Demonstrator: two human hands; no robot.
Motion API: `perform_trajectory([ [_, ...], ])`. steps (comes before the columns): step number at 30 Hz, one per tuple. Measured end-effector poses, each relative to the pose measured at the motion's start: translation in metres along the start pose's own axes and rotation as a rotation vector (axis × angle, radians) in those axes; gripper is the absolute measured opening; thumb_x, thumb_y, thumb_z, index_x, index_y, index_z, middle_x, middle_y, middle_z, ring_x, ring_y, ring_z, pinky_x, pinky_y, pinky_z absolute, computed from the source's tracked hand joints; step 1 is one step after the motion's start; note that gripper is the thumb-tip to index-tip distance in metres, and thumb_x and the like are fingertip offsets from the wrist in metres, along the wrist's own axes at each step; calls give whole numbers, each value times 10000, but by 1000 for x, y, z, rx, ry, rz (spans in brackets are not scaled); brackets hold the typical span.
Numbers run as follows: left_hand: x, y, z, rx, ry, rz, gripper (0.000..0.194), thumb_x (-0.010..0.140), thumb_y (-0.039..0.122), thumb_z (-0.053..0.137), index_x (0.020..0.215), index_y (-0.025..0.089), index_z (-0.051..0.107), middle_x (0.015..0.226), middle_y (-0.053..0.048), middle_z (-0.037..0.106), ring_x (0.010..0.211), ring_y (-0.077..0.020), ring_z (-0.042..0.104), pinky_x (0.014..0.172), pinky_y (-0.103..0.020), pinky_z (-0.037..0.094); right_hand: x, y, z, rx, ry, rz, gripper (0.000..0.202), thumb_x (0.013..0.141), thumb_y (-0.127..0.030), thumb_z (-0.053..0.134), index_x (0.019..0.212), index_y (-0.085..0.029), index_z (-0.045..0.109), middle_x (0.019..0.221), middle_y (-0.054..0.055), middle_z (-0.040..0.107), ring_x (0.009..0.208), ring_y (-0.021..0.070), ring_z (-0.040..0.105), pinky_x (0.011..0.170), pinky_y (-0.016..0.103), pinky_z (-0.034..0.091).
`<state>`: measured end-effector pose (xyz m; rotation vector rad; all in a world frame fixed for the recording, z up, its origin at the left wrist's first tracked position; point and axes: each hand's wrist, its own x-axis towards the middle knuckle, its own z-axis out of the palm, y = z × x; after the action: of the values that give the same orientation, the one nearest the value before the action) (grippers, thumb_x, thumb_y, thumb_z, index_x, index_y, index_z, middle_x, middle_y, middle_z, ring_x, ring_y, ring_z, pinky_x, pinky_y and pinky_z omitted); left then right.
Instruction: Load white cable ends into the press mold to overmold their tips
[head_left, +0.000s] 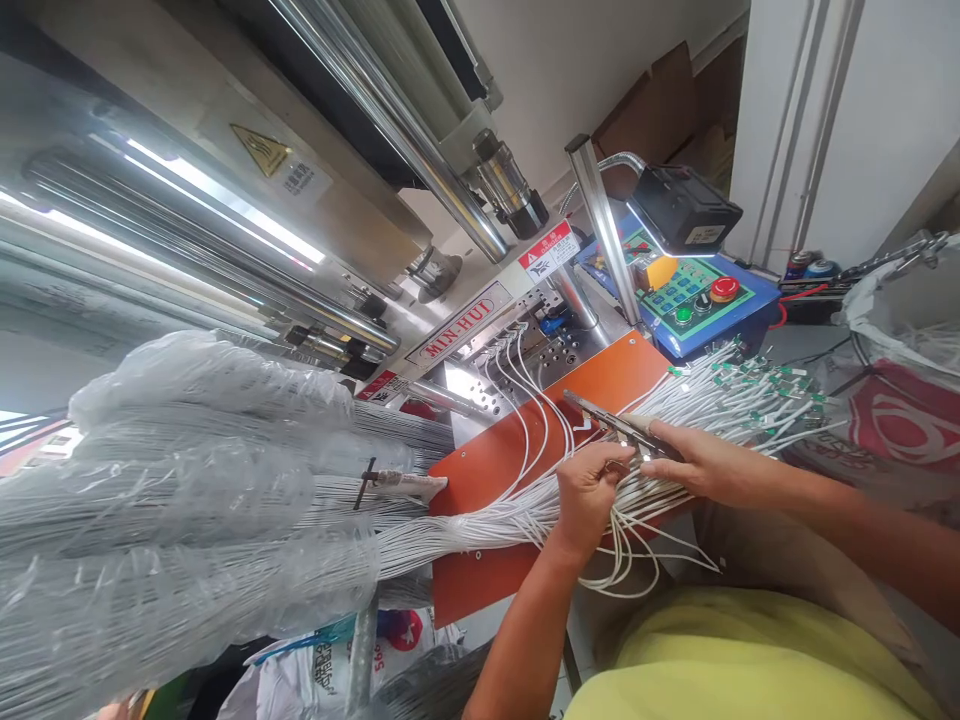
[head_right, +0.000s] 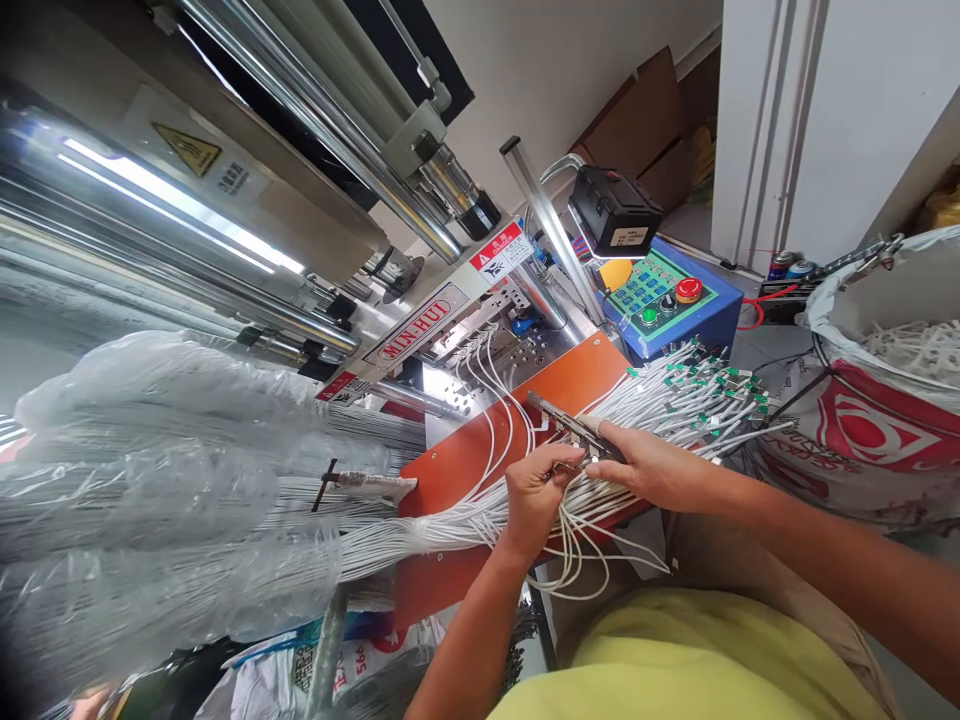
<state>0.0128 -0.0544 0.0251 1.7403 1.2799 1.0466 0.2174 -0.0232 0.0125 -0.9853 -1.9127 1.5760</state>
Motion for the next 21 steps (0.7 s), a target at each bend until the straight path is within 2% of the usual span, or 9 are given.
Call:
perform_trajectory([
  [4,3,-2,-1,-55,-2,-100,290,783,24,602,937,191,782,932,-57,765,842,-182,711,780,-294,573,0,1,0,-10,12,-10,478,929,-519,533,1280,-195,560,1199,73,668,1186,319,558,1075,446,394],
  [7,7,2,-5,-90,-35,-194,171,820,153,689,955,189,787,952,-72,766,867,-201,710,803,-308,567,0,2,1,43,33,-10,525,924,-510,552,1354,-211,526,1292,60,635,1198,308,556,1058,419,411],
  [11,6,11,-18,-103,-95,-211,276,887,279,673,1145,204,737,1137,-88,731,1068,-221,666,981,-340,498,0,3,3,122,38,25,605,911,-528,574,1426,-226,480,1334,42,621,1234,300,539,1068,399,407],
  [14,1,12,-27,-138,-93,-222,383,962,354,568,1311,213,637,1180,-85,699,1079,-205,634,955,-327,501,1,3,4,125,47,44,631,900,-545,589,1431,-222,483,1307,36,639,1261,302,517,1100,401,379],
  [17,-5,6,-32,-183,-28,-247,455,996,412,494,1401,213,552,1055,-63,701,919,-157,614,841,-279,500,1,3,6,131,48,49,656,894,-553,594,1446,-220,474,1321,39,631,1248,307,525,1109,417,373],
  [21,-7,-3,-32,-317,40,-282,466,977,470,516,1309,159,617,706,-2,615,637,-102,484,669,-237,430,2,5,5,140,53,74,621,880,-565,586,1395,-220,543,1140,34,709,1152,326,581,1100,475,388],
])
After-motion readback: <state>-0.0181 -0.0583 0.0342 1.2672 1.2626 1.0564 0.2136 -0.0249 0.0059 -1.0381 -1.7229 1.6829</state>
